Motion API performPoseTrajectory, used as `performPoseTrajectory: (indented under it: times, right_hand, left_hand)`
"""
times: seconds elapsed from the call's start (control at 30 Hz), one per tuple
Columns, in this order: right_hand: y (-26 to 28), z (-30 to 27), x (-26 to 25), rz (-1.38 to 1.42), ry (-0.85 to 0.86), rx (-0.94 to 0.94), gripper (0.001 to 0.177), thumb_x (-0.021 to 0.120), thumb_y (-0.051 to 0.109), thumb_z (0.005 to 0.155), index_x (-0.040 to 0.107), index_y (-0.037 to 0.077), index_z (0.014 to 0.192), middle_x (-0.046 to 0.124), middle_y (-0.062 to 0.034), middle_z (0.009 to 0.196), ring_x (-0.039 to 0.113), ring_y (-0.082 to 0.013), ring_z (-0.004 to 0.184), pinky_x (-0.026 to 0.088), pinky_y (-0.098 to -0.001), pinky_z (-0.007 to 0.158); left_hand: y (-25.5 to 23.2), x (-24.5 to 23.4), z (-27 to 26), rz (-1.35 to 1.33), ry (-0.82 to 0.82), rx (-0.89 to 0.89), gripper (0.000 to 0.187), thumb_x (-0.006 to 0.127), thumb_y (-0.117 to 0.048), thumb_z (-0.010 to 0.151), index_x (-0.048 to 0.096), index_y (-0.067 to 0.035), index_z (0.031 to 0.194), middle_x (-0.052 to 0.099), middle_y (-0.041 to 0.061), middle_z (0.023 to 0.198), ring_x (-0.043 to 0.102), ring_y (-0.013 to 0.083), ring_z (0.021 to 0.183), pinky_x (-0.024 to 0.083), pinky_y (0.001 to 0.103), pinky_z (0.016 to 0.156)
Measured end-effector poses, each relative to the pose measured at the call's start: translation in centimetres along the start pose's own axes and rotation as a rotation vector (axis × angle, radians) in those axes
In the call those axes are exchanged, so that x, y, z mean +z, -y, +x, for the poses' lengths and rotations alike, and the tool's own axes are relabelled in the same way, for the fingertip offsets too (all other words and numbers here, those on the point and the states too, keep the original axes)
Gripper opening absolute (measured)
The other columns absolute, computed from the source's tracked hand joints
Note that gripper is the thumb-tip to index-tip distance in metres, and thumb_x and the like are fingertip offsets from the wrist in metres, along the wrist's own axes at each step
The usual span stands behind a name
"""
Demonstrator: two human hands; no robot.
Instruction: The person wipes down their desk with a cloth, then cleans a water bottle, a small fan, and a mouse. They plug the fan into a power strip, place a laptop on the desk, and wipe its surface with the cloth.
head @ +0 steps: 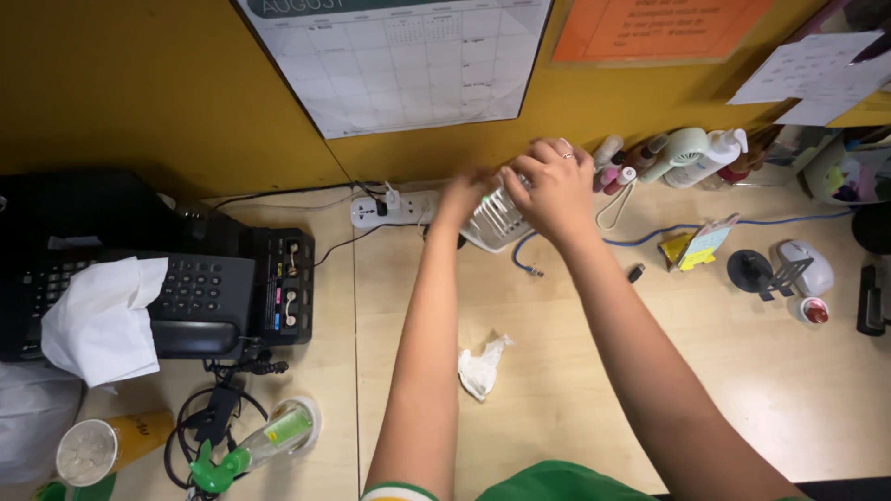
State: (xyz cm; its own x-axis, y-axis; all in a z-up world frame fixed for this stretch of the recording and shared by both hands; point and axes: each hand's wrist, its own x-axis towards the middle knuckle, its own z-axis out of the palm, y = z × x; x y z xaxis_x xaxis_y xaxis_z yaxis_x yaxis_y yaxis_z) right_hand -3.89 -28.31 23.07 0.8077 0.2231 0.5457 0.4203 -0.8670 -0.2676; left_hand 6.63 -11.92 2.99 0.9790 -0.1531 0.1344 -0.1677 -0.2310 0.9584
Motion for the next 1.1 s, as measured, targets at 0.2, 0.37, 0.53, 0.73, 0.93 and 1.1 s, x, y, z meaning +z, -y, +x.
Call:
performPoseTrajectory:
  times: [0.2, 0.37, 0.53, 0.73, 0.93, 1.1]
  right_hand:
    - [1.9, 0.6, 3.4, -0.167, -0.17, 0.174, 0.018, 0.071, 0.03, 0.094, 0.074, 0.013, 0.089, 0.066, -0.0087, 0.103, 0.057, -0.0316, 0.114, 0.035, -0.0614, 0.095]
    - [2.8, 1.5, 4.8, -0.169, -0.219, 0.185, 0.014, 0.069, 0.025, 0.096, 0.07, 0.011, 0.096, 0.063, -0.0098, 0.109, 0.054, -0.0334, 0.115, 0.034, -0.0633, 0.098]
    - [2.2, 1.0, 3.2, -0.043, -0.143, 0.178, 0.015, 0.068, 0.024, 0.098, 0.07, 0.012, 0.107, 0.061, -0.0105, 0.115, 0.052, -0.0344, 0.121, 0.032, -0.0696, 0.104]
    - [1.6, -3.9, -0.1, 0.148, -0.091, 0.128, 0.045, 0.075, 0.02, 0.093, 0.06, 0.013, 0.135, 0.05, -0.0208, 0.139, 0.046, -0.0421, 0.135, 0.032, -0.068, 0.112]
    - [-1.2, -7.3, 2.0, 0.358, 0.004, 0.216, 0.076, 0.081, 0.016, 0.091, 0.045, 0.025, 0.157, 0.007, -0.043, 0.161, 0.03, -0.0606, 0.144, 0.044, -0.051, 0.113]
    - [-4.0, -7.1, 1.7, 0.375, 0.131, 0.109, 0.087, 0.078, 0.005, 0.091, 0.039, 0.029, 0.165, -0.001, -0.0401, 0.166, 0.034, -0.0598, 0.147, 0.051, -0.0468, 0.112]
  left_hand:
    - [-0.5, -1.1, 1.4, 0.008, -0.283, -0.187, 0.04, 0.064, -0.039, 0.098, 0.076, -0.001, 0.105, 0.078, 0.02, 0.095, 0.075, 0.0267, 0.084, 0.057, 0.039, 0.08]
    - [-6.9, -2.1, -3.7, -0.032, -0.4, -0.143, 0.048, 0.061, -0.045, 0.1, 0.075, -0.002, 0.112, 0.077, 0.021, 0.104, 0.073, 0.0278, 0.095, 0.055, 0.037, 0.087]
    - [-9.2, -1.9, -7.7, -0.057, -0.494, -0.008, 0.046, 0.058, -0.043, 0.102, 0.072, -0.003, 0.12, 0.077, 0.017, 0.114, 0.074, 0.0272, 0.105, 0.054, 0.035, 0.093]
    - [-12.1, -0.4, -13.5, 0.24, -0.644, 0.253, 0.032, 0.07, -0.026, 0.099, 0.066, -0.007, 0.125, 0.068, 0.015, 0.122, 0.068, 0.0329, 0.111, 0.055, 0.04, 0.095]
    - [-14.6, 2.1, -15.2, 0.399, -0.565, 0.242, 0.049, 0.077, -0.018, 0.09, 0.057, -0.014, 0.135, 0.062, 0.014, 0.125, 0.068, 0.0344, 0.111, 0.058, 0.042, 0.09]
    - [-13.9, 3.4, -14.9, 0.377, -0.504, 0.243, 0.06, 0.069, -0.005, 0.089, 0.047, -0.014, 0.145, 0.058, 0.018, 0.132, 0.066, 0.0388, 0.113, 0.057, 0.045, 0.091]
